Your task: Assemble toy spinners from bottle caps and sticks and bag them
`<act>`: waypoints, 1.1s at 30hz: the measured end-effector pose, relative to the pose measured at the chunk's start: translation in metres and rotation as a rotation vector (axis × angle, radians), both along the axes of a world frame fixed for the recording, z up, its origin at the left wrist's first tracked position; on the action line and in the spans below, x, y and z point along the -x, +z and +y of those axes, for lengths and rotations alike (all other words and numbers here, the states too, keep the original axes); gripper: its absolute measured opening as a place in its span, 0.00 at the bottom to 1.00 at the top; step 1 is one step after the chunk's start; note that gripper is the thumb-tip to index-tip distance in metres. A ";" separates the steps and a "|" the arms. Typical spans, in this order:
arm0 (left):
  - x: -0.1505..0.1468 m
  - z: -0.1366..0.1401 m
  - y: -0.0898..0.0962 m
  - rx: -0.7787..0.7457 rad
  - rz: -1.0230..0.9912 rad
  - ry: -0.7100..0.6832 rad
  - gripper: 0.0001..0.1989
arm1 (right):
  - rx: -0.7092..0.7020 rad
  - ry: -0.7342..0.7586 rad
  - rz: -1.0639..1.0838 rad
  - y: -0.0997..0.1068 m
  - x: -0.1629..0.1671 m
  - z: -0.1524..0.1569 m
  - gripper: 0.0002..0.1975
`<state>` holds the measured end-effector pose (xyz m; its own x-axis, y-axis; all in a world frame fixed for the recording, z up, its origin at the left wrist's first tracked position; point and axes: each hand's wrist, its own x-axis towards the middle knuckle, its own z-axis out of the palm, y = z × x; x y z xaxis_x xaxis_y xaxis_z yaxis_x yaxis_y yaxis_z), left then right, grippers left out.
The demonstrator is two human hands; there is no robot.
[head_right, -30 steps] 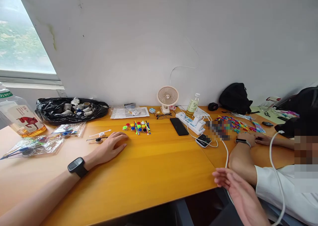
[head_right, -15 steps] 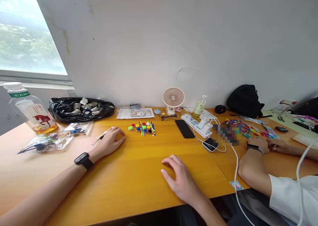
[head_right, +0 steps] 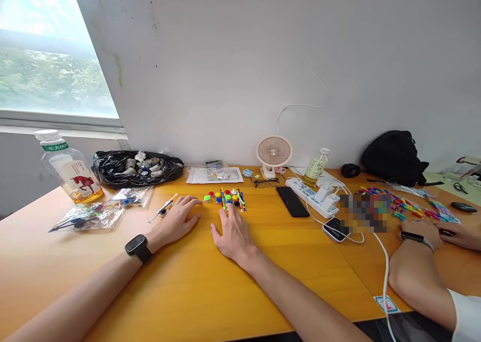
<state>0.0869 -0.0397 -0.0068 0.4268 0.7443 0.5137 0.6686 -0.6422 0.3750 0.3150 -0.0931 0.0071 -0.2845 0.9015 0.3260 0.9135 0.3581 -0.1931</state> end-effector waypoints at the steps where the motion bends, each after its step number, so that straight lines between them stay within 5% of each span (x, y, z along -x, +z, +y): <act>1: -0.002 -0.002 0.001 -0.007 0.008 -0.012 0.16 | 0.001 -0.018 -0.004 0.000 0.000 0.002 0.18; 12: -0.028 0.004 0.004 -0.115 0.324 -0.152 0.35 | 0.020 -0.015 0.001 -0.002 -0.004 0.002 0.19; 21: -0.040 0.010 0.015 -0.210 0.486 -0.079 0.24 | 0.029 -0.019 0.015 -0.008 -0.004 0.005 0.24; 33: -0.036 0.016 0.039 -0.468 0.785 -0.270 0.15 | 0.058 0.006 0.019 -0.004 -0.006 0.004 0.24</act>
